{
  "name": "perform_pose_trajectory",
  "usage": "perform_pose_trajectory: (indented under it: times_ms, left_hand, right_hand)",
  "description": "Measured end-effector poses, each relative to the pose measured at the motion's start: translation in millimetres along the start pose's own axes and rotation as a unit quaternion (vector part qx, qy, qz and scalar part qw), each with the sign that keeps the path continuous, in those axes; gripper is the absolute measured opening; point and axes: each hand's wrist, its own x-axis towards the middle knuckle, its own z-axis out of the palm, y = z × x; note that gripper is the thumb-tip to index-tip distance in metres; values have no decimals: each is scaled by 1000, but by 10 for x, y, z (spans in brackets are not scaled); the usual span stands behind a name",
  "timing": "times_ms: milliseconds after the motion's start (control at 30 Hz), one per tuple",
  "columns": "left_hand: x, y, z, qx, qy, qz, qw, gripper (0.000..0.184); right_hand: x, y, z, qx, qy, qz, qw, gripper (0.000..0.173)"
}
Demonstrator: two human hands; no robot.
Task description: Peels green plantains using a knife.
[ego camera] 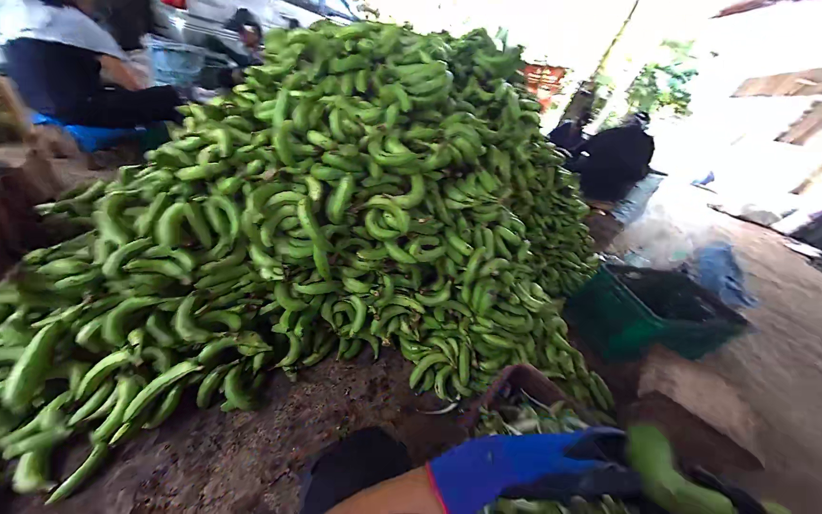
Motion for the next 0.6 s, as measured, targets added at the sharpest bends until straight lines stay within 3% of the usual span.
perform_pose_trajectory:
  times_ms: [67, 100, 200, 367, 433, 533, 567, 600]
  left_hand:
    - [47, -94, 260, 19, 95, -58, 994, 54]
    - [80, -181, 341, -8, 155, -86, 984, 49]
    - [170, -364, 281, -73, 247, -98, 961, 52]
    - [169, -469, 146, 87, 255, -30, 963, 63]
    - [153, -485, 82, 154, 263, -35, 952, 61]
    - [125, -527, -15, 207, 267, -22, 941, 57]
    - [106, -541, -38, 207, 259, -16, 943, 57]
    - [78, -550, -47, 195, 247, -5, 949, 55]
  right_hand:
    - [6, 316, -215, -101, 51, -10, 994, 18]
    - [-48, 549, -577, -166, 38, 6, 985, 31]
    - [-158, 770, -895, -323, 77, 137, 933, 56]
    - [-160, 689, -790, -482, 84, 139, 861, 56]
    - [-199, 705, -794, -485, 98, 140, 858, 52]
    - [-282, 727, -780, -487, 112, 73, 863, 48]
    - [-290, 723, -790, -499, 88, 111, 855, 46]
    - [-268, 715, -817, -507, 39, 208, 835, 45]
